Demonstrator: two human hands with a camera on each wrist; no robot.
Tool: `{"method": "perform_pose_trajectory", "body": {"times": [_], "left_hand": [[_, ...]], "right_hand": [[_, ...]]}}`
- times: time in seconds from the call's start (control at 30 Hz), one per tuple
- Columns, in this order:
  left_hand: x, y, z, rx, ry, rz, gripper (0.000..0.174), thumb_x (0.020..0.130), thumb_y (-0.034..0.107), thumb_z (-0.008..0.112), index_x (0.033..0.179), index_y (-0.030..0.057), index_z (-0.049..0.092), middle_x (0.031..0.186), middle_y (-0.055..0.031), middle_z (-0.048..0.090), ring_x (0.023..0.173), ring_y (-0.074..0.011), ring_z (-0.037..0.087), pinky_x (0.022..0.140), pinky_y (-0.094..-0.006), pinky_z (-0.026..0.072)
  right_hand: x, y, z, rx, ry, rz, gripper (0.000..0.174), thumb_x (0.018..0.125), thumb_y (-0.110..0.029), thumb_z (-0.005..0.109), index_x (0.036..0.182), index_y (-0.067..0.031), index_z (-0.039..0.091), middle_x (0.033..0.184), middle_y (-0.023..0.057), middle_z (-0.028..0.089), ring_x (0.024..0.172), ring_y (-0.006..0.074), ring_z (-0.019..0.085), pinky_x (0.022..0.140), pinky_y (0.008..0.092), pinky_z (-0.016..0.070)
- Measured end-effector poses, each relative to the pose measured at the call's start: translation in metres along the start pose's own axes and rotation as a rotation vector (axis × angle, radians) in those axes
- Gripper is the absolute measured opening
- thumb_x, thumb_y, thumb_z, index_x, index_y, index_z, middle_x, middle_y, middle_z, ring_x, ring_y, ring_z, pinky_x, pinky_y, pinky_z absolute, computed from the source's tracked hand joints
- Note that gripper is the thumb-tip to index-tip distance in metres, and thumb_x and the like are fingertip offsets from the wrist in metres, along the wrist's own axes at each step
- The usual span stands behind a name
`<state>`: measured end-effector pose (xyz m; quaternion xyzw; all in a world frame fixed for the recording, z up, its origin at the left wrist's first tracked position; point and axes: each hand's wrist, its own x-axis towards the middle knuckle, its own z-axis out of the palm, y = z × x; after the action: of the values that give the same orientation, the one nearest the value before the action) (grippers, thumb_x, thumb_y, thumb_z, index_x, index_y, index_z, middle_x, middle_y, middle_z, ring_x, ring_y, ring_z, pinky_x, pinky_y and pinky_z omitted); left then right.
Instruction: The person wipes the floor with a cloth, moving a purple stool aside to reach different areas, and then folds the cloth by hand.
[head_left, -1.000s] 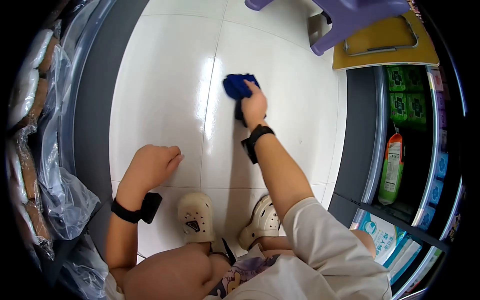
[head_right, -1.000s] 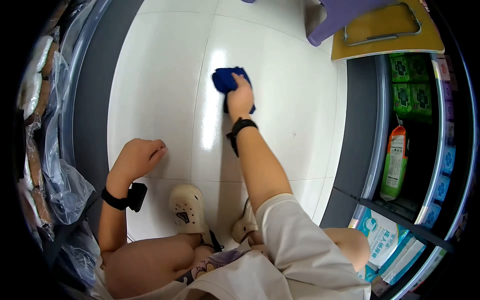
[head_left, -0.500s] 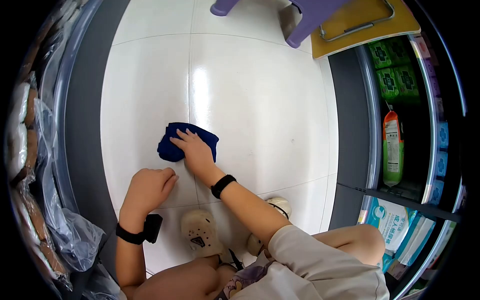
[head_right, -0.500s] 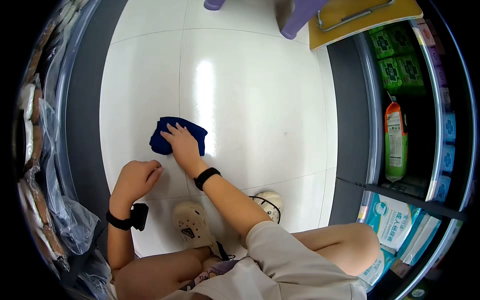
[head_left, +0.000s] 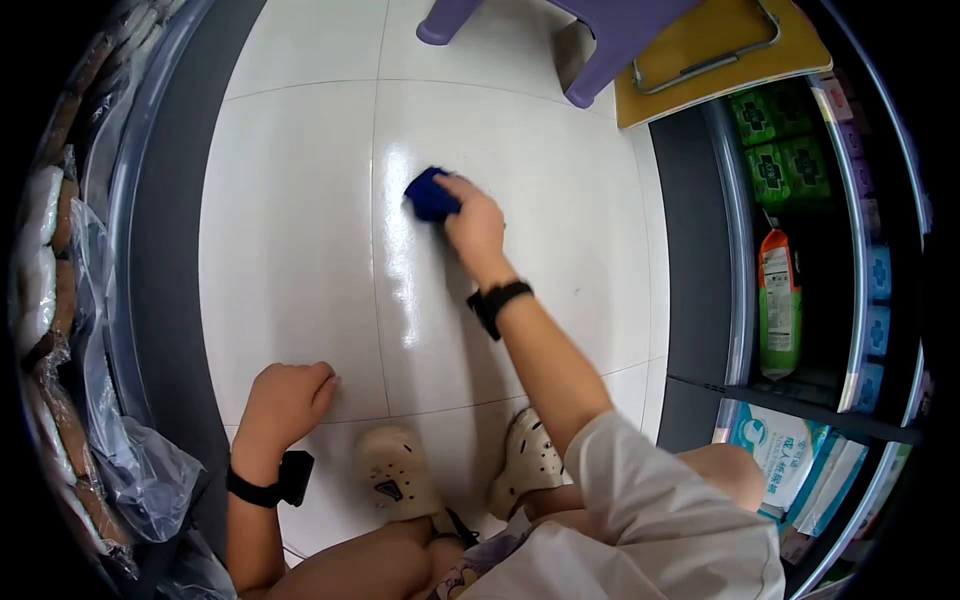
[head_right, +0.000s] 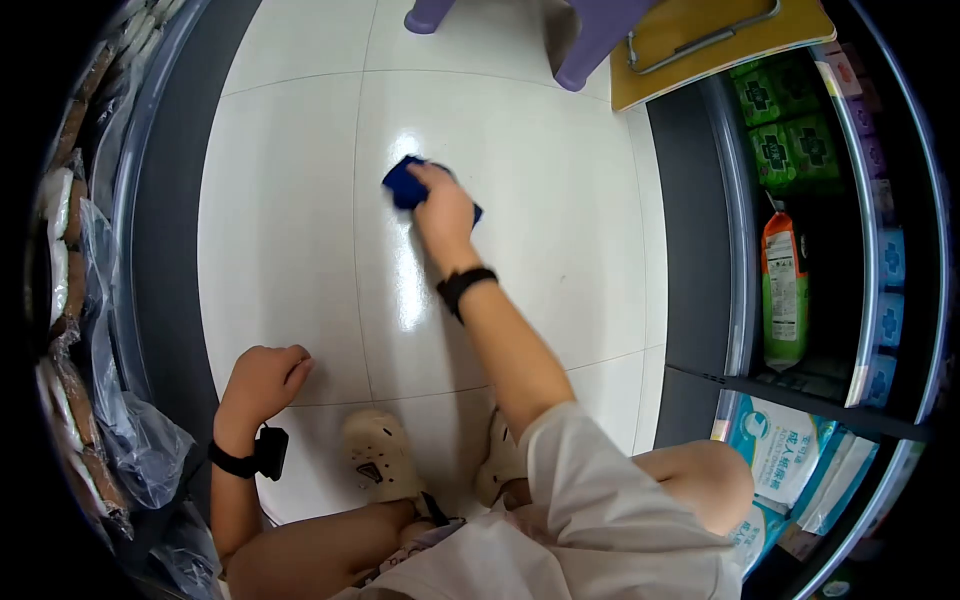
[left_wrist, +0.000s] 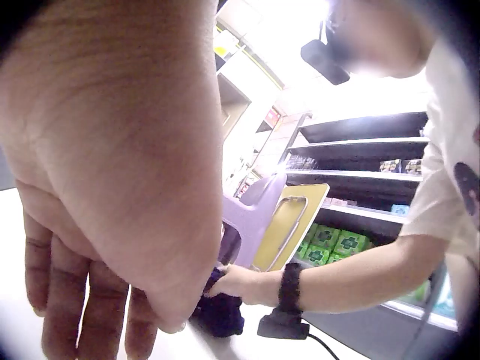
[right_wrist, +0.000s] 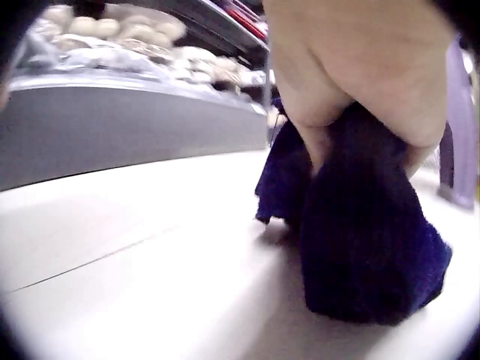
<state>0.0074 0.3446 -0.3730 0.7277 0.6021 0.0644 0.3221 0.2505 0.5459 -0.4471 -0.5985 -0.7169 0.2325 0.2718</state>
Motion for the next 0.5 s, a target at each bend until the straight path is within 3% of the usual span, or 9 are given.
{"method": "perform_pose_trajectory", "body": {"times": [0.17,0.23,0.3,0.5], "left_hand": [[0.0,0.002,0.002,0.017,-0.002,0.025,0.019,0.09,0.022,0.057,0.081,0.0062,0.064,0.068,-0.0155,0.063,0.064,-0.0367,0.061,0.061,-0.046,0.0479],[0.004,0.003,0.001,0.001,-0.004,0.022,0.019,0.09,0.022,0.057,0.081,0.0061,0.063,0.067,-0.0153,0.063,0.064,-0.0365,0.061,0.061,-0.0457,0.0478],[0.009,0.004,0.001,-0.013,-0.015,0.025,0.019,0.09,0.022,0.057,0.08,0.0059,0.063,0.067,-0.0151,0.063,0.064,-0.0363,0.061,0.061,-0.0454,0.0478],[0.017,0.011,0.002,0.001,-0.027,0.069,0.02,0.09,0.022,0.057,0.08,0.0055,0.062,0.066,-0.0148,0.062,0.063,-0.0362,0.06,0.062,-0.0453,0.0476]], "right_hand": [[-0.128,-0.074,-0.007,0.05,-0.284,-0.143,0.071,0.065,0.013,0.056,0.128,-0.0192,0.06,0.137,0.0109,0.055,0.124,0.032,0.053,0.1,0.0384,0.0471],[-0.181,-0.086,-0.004,0.061,-0.442,-0.03,0.072,0.067,0.011,0.058,0.131,-0.022,0.057,0.142,0.0085,0.05,0.128,0.0313,0.049,0.101,0.0397,0.0469],[-0.236,-0.064,0.013,-0.053,-0.492,-0.012,0.071,0.069,0.009,0.06,0.132,-0.0226,0.057,0.143,0.0077,0.049,0.129,0.0315,0.048,0.101,0.0398,0.0467],[-0.237,-0.052,0.004,0.02,-0.479,0.163,0.063,0.073,0.005,0.063,0.13,-0.0217,0.059,0.141,0.0078,0.051,0.129,0.0339,0.048,0.103,0.0398,0.0449]]}}
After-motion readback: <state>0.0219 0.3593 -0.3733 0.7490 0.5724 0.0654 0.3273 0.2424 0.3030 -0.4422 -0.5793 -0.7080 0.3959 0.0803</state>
